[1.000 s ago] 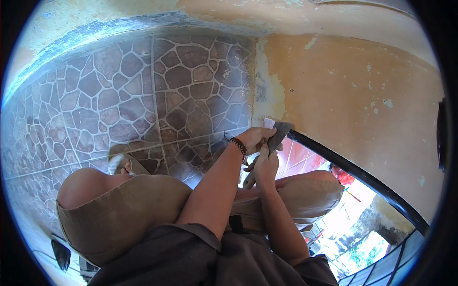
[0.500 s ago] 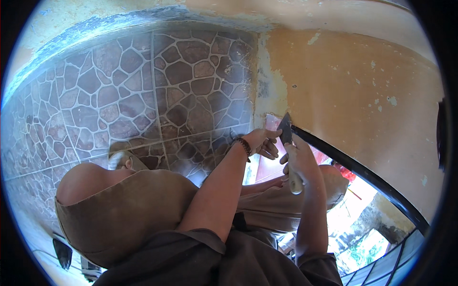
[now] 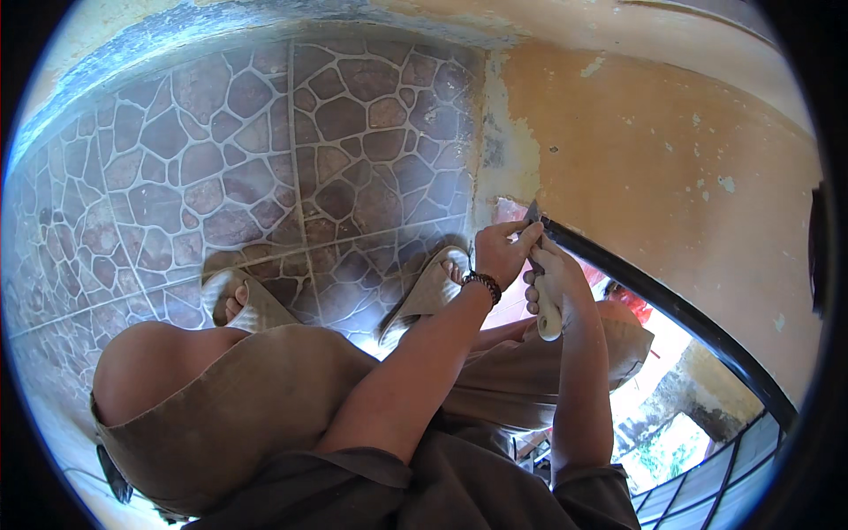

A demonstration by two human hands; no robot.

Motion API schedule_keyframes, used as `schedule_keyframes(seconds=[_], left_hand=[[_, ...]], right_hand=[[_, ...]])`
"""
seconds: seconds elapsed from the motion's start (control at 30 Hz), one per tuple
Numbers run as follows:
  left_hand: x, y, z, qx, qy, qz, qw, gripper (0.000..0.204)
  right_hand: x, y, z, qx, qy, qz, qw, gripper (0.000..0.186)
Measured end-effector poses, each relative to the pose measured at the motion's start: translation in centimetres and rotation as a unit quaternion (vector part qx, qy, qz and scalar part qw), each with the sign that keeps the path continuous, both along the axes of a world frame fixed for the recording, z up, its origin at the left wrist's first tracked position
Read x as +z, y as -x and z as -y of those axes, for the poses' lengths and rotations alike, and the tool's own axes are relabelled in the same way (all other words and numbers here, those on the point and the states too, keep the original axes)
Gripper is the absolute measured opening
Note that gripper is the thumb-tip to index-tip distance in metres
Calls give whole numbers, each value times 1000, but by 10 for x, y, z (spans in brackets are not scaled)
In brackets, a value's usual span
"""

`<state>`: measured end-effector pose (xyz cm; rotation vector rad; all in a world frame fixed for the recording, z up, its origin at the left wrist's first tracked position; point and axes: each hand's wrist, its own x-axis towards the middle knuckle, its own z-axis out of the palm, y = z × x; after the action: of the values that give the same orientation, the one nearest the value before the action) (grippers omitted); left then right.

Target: Scraping and brushing a wall to prepare it for painting.

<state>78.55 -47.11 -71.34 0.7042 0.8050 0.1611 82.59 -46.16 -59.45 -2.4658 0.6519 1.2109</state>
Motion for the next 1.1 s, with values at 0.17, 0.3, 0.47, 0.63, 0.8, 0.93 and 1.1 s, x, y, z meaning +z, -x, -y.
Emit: schedule_keyframes(seconds=[0.17,0.3,0.47,0.63,0.8,0.93,1.1], left_hand=[[-11,-2,-1,43,50,8,998,38],[-12,-6,1,10,75,0,997,36],[-8,-8,-8,10,135,17,991,29],[-13,-7,-10,5,210,29,977,23],[-18,-11,1,8,188,35,981,21],[-24,-9,-7,13,235,44,971,17],[-28,-7,0,1,238,61,969,15]], right_hand=[[-8,0,5,-170,-106,-25,979,21],[-10,-1,10,-189,-135,9,973,22],[-16,1,17,-224,-163,14,961,21],[-28,13,9,-173,-134,62,974,22],[-25,13,15,-189,-144,63,969,22],[-39,11,10,-207,-159,73,963,21],[-24,14,13,-196,-146,52,968,21]])
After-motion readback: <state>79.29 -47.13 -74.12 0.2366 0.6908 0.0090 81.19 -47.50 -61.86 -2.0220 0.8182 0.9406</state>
